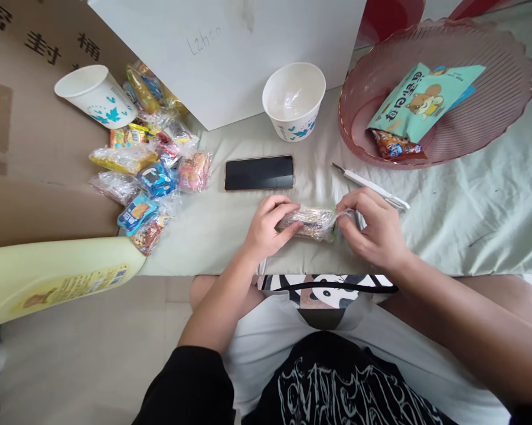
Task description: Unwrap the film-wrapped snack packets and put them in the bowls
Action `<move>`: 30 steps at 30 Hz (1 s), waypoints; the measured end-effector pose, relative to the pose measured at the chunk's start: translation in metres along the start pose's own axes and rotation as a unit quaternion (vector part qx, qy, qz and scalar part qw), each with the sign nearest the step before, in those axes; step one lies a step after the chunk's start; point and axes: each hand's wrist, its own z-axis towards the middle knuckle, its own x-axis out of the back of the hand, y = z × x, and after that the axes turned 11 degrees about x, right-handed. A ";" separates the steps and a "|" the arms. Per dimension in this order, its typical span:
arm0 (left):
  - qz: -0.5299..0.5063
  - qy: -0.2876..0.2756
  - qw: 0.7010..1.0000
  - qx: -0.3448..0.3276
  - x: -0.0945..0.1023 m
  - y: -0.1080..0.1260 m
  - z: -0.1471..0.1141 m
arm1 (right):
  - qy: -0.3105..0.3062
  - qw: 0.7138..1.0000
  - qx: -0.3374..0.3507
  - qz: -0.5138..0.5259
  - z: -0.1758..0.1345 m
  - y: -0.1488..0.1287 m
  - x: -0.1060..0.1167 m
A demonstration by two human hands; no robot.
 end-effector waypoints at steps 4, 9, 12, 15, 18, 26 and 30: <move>-0.011 0.021 0.999 -0.024 0.001 0.002 0.001 | -0.014 0.999 0.028 0.012 0.001 -0.001 0.000; 0.001 0.010 1.000 -0.005 0.000 0.005 0.001 | -0.029 0.999 0.026 0.016 0.001 -0.001 0.000; -0.011 0.018 1.000 0.001 0.000 0.004 0.000 | -0.036 0.999 0.034 0.022 0.001 -0.001 0.001; -0.035 0.028 0.999 0.017 0.000 0.002 0.000 | -0.043 0.998 0.039 0.025 0.000 -0.001 0.001; -0.045 0.026 0.998 0.041 0.001 0.001 0.000 | -0.052 0.998 0.037 0.028 0.000 -0.001 0.000; -0.063 0.020 0.997 0.043 0.003 0.002 0.001 | -0.052 0.997 0.049 0.035 -0.001 -0.001 -0.001; -0.052 0.015 0.997 0.053 0.003 0.003 0.001 | -0.063 0.996 0.042 0.042 -0.001 -0.002 -0.001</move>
